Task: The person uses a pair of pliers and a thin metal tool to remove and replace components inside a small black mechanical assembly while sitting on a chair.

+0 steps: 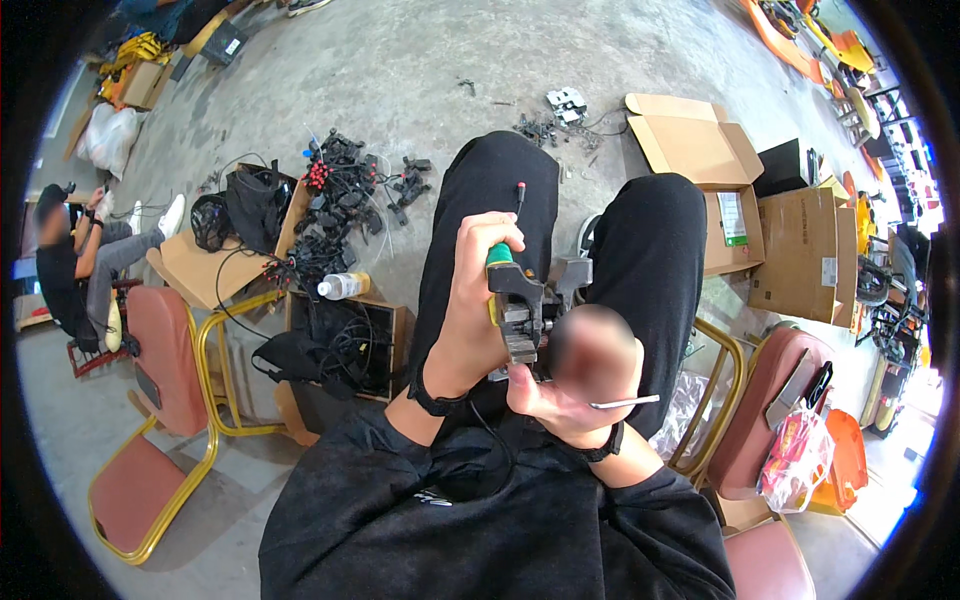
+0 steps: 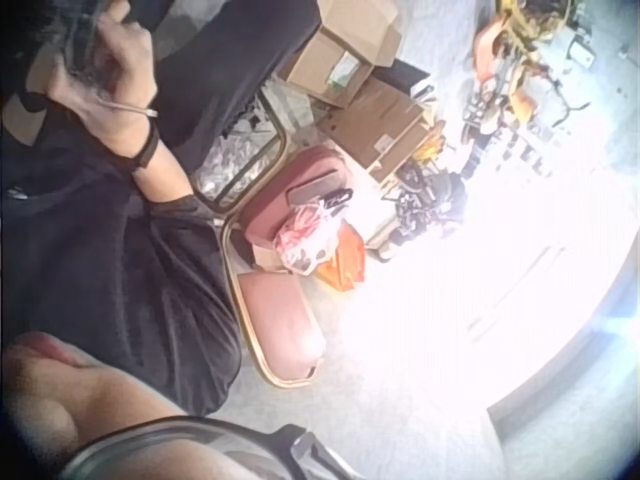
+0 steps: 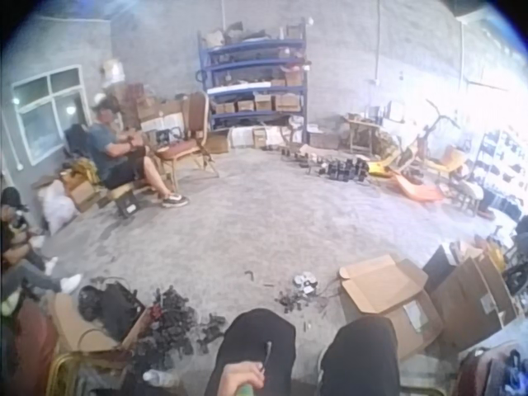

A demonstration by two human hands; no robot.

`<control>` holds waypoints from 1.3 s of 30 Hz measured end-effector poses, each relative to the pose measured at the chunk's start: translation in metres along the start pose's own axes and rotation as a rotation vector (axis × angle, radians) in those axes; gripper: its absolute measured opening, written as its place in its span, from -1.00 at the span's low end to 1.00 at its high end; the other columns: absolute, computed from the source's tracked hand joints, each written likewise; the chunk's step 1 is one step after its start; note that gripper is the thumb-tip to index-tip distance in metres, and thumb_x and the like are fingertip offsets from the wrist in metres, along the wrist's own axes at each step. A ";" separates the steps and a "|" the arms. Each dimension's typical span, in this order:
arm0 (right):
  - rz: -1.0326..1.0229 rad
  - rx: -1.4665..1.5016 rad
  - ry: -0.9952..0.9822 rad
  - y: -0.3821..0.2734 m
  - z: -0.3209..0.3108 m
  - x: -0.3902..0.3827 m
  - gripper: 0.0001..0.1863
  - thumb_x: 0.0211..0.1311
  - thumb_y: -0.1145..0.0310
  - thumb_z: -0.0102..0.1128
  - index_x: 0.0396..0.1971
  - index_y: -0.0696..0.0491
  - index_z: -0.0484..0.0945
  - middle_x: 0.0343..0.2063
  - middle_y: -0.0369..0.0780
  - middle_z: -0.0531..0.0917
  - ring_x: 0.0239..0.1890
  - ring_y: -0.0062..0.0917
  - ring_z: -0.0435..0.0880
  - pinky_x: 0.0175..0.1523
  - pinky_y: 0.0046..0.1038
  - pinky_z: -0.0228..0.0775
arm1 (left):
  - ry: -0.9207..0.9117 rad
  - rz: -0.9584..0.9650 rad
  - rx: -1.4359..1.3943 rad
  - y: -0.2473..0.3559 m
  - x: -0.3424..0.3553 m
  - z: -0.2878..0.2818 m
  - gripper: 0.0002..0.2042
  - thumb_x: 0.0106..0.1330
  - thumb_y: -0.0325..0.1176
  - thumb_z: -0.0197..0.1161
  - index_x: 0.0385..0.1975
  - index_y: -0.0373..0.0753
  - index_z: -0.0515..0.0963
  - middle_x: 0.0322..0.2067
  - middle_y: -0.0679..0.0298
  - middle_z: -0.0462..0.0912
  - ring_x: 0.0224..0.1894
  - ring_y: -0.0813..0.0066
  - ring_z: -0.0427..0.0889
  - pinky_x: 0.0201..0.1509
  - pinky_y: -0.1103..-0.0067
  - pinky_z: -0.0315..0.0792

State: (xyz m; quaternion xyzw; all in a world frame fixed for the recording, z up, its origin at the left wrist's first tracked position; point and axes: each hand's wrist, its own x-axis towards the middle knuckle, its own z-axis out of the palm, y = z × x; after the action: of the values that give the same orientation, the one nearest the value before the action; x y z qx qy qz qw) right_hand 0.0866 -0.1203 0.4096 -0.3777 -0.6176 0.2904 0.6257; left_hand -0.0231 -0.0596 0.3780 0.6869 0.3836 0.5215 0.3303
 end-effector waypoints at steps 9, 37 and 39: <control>-0.027 -0.038 -0.121 -0.007 -0.005 0.008 -0.34 -0.30 0.50 0.49 -0.16 0.04 0.25 -0.54 -0.32 0.33 -0.52 -0.68 0.43 -0.44 -0.69 0.21 | -0.037 -0.041 -0.078 -0.003 -0.003 -0.003 -0.61 -0.18 -0.56 0.23 -0.28 -0.29 0.31 -0.25 0.09 0.38 -0.13 0.10 0.41 0.03 0.42 0.28; 0.034 0.322 -0.132 0.009 -0.016 0.009 -0.50 -0.17 0.47 0.37 -0.13 0.17 0.45 -0.46 -0.22 0.51 -0.54 -0.63 0.40 -0.43 -0.62 0.23 | 0.032 0.058 -0.036 -0.017 0.001 -0.004 -0.76 -0.18 -0.53 0.24 -0.47 -0.29 0.37 -0.49 0.21 0.45 -0.49 0.27 0.50 -0.40 0.54 0.39; 0.195 0.360 0.085 0.011 -0.014 0.011 -0.47 -0.15 0.54 0.31 -0.07 0.15 0.38 -0.42 -0.26 0.48 -0.55 -0.72 0.30 -0.44 -0.70 0.13 | -0.100 -0.037 -0.197 -0.014 -0.001 -0.009 -0.81 -0.04 -0.55 0.02 -0.38 -0.27 0.32 -0.39 0.17 0.43 -0.38 0.51 0.41 -0.34 0.67 0.31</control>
State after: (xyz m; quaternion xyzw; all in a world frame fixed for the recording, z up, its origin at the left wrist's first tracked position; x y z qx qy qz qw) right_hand 0.1019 -0.1069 0.4068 -0.3298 -0.4892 0.4393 0.6774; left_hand -0.0345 -0.0529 0.3677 0.6689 0.3263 0.5156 0.4246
